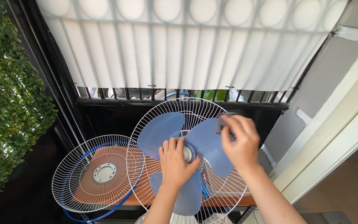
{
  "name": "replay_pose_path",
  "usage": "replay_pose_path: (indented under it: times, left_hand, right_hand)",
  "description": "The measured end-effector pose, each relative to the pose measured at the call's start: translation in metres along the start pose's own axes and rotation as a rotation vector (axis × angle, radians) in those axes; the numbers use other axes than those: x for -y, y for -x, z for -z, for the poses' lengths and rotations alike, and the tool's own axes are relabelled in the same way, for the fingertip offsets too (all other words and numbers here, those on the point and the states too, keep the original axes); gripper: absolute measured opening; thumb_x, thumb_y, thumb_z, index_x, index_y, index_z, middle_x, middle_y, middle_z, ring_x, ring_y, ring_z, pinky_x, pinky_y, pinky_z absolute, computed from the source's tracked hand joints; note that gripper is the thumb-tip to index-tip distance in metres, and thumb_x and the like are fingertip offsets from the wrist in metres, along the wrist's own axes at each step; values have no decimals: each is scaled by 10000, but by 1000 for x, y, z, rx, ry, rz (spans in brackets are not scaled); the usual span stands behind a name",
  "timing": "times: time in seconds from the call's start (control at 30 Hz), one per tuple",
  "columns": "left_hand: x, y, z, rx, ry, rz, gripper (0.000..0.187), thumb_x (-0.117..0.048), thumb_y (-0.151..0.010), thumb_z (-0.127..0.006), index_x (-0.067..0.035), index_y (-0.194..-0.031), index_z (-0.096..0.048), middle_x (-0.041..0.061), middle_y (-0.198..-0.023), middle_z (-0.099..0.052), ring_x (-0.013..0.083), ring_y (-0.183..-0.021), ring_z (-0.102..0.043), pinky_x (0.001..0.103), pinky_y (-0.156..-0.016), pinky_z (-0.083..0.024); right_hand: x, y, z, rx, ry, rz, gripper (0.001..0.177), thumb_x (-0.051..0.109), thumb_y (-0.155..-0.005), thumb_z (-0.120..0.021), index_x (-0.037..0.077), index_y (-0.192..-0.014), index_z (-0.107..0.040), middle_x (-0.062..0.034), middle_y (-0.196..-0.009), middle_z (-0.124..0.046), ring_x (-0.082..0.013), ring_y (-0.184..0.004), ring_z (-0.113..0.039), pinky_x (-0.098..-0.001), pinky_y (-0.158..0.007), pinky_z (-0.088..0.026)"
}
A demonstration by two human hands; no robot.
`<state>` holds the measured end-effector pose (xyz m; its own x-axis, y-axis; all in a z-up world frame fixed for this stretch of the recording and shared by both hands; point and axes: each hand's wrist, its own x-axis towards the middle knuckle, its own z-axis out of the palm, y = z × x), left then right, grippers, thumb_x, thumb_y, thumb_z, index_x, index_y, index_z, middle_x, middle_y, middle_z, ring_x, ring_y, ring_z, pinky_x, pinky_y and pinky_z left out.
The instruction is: The person wipes the blades and central hub of a blue pedestal fan using a dark cloth. They rotate the fan head to reach each blade and continue wiping both sides of the blades and the hub area.
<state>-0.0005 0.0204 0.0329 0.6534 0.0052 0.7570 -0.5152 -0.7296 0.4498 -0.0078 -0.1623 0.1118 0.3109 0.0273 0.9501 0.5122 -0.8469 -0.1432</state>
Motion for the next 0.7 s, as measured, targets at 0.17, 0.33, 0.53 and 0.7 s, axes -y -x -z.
replay_pose_path:
  times: [0.17, 0.33, 0.53, 0.7]
  left_hand:
    - [-4, 1, -7, 75, -10, -10, 599, -356, -596, -818, -24, -1067, -656, 104, -997, -581, 311, -967, -520, 445, -845, -379]
    - [-6, 1, -4, 57, -23, 48, 578, -401, -576, -820, -37, -991, -649, 87, -960, -574, 301, -936, -514, 444, -846, -361]
    - [-6, 3, -1, -40, -9, 57, 658, -450, -582, -797, -26, -1070, -672, 104, -987, -581, 303, -951, -520, 466, -857, -341]
    - [3, 9, 0, -92, -34, 53, 597, -449, -657, -772, -49, -1092, -683, 100, -984, -577, 285, -969, -526, 470, -897, -334]
  right_hand:
    - [32, 12, -31, 401, -73, 339, 381, 42, -800, -646, 17, -1177, -701, -96, -1179, -684, -297, -1157, -603, -413, -983, -486]
    - [23, 2, -51, 533, 110, 469, 256, 115, -775, -616, 44, -1009, -692, -69, -1019, -672, -252, -1042, -589, -397, -928, -429]
    - [25, -9, -51, 613, 191, 438, 157, 108, -766, -671, 64, -917, -676, -78, -934, -659, -253, -972, -588, -390, -888, -426]
    - [-4, -25, -31, 473, 197, 122, 120, 103, -826, -687, 45, -931, -696, -126, -929, -691, -330, -969, -597, -461, -841, -462]
